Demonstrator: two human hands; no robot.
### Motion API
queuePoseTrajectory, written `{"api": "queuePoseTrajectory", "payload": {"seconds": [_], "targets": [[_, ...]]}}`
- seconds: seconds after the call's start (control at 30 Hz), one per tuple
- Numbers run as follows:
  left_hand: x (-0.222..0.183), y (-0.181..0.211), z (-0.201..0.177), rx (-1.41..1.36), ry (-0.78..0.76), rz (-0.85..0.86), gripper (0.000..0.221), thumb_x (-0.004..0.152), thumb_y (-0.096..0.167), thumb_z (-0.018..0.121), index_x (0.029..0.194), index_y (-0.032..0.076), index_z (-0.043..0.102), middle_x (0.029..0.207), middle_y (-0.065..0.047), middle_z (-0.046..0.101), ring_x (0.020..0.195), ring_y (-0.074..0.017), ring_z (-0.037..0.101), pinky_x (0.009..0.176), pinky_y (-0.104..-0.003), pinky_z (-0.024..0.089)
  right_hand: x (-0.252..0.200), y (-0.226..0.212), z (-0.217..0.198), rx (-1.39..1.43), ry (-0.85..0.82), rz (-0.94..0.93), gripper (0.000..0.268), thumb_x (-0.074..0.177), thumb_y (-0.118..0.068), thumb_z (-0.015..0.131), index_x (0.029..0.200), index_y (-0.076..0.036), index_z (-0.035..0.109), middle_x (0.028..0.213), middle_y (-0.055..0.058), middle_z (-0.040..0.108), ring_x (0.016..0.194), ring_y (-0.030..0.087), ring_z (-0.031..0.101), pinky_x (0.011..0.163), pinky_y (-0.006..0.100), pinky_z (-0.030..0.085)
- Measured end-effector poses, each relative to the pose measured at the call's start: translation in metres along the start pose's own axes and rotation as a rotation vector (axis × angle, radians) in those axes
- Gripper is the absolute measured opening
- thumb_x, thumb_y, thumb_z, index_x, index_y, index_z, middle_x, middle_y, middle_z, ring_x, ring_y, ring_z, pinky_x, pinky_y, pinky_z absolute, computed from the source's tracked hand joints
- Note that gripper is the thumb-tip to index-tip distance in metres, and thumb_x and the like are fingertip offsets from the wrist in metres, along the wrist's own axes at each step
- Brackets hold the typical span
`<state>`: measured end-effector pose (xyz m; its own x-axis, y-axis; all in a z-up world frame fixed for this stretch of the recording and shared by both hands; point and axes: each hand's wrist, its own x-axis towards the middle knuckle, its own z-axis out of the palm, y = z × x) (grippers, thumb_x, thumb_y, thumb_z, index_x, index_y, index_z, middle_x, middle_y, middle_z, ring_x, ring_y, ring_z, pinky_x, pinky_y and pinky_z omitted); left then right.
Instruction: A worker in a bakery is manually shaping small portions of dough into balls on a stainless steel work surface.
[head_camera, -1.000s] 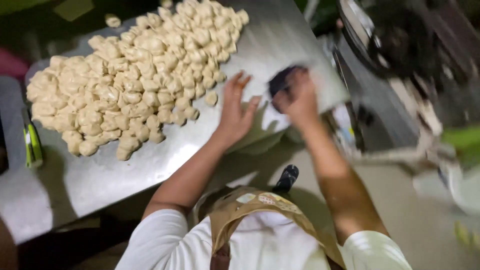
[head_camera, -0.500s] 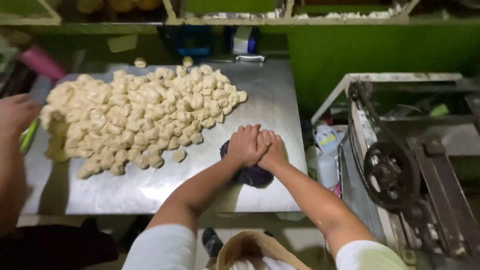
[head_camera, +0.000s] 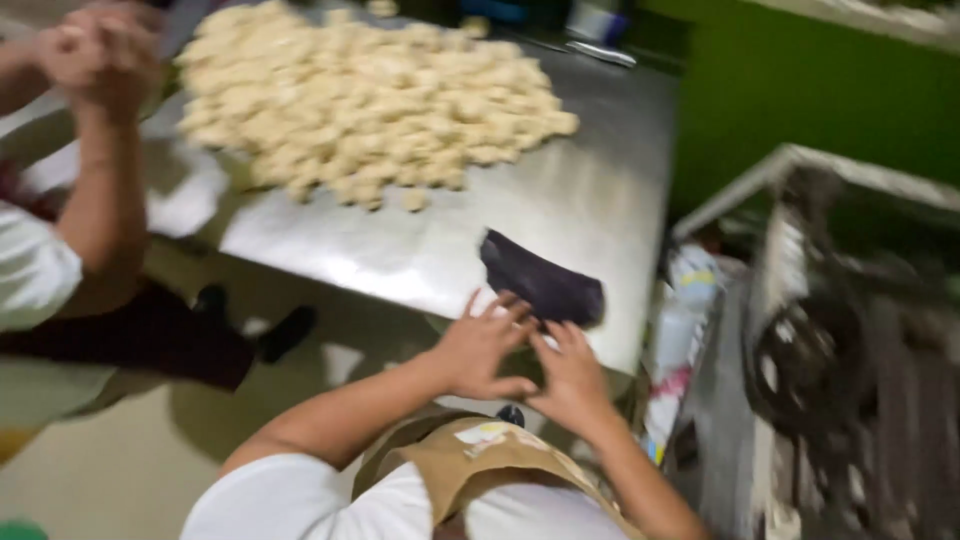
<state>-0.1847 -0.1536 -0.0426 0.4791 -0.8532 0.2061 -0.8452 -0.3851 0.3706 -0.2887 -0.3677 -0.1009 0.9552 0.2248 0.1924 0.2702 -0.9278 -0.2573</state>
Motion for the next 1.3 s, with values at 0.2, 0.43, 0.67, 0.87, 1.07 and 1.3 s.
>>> {"api": "queuePoseTrajectory", "payload": {"seconds": [0.2,0.43,0.67,0.87,1.07,1.3], "targets": [[0.03,-0.021,0.002,-0.199,0.515,0.164,0.067,0.093,0.059,0.054,0.132,0.004,0.052,0.129,-0.021,0.054,0.118,-0.0426,0.05,0.096,-0.057,0.035,0.05,0.007,0.008,-0.088,0.37,0.002,0.076,0.08,-0.044,0.07,0.144,-0.006,0.052,0.14,0.013,0.049,0.13,0.035,0.047,0.113,0.055,0.035],[0.111,-0.106,-0.005,-0.079,0.28,0.072,0.064,0.104,0.054,0.028,0.138,0.008,0.055,0.112,-0.015,0.064,0.098,-0.0351,0.056,0.1,-0.051,0.034,0.172,0.026,0.008,-0.249,0.016,0.676,0.051,0.085,-0.043,0.051,0.128,-0.019,0.065,0.121,0.007,0.069,0.121,0.03,0.061,0.105,0.045,0.04],[0.171,-0.146,0.032,-0.052,0.105,-0.088,0.067,0.094,0.06,0.03,0.127,0.011,0.062,0.119,-0.018,0.071,0.113,-0.0386,0.064,0.12,-0.069,0.02,0.206,0.078,0.009,-0.039,-0.113,0.605,0.036,0.09,-0.032,0.054,0.117,-0.012,0.067,0.114,0.022,0.07,0.107,0.05,0.063,0.09,0.058,0.049],[0.02,-0.122,-0.011,-0.062,0.358,0.279,0.097,0.091,0.072,0.005,0.137,0.003,0.056,0.133,-0.02,0.063,0.122,-0.0408,0.056,0.107,-0.065,0.035,0.09,-0.058,0.051,-0.361,0.52,0.316,0.091,0.09,-0.075,0.044,0.15,-0.008,0.059,0.142,0.032,0.051,0.134,0.053,0.047,0.115,0.072,0.03],[-0.009,-0.097,-0.014,-0.402,0.27,0.356,0.075,0.094,0.057,0.05,0.15,0.007,0.048,0.147,-0.018,0.059,0.131,-0.0378,0.061,0.111,-0.071,0.031,0.002,-0.023,0.143,-0.523,0.611,0.091,0.029,0.109,-0.036,0.045,0.114,-0.02,0.068,0.131,0.012,0.068,0.126,0.037,0.065,0.114,0.058,0.039],[0.159,-0.154,0.073,0.25,0.365,0.054,0.062,0.096,0.049,0.041,0.143,0.011,0.057,0.153,-0.022,0.051,0.147,-0.0485,0.042,0.115,-0.076,0.027,0.191,0.025,-0.013,-0.322,0.062,0.171,0.089,0.072,-0.052,0.063,0.148,-0.006,0.053,0.152,0.018,0.055,0.149,0.034,0.043,0.121,0.058,0.029]]}}
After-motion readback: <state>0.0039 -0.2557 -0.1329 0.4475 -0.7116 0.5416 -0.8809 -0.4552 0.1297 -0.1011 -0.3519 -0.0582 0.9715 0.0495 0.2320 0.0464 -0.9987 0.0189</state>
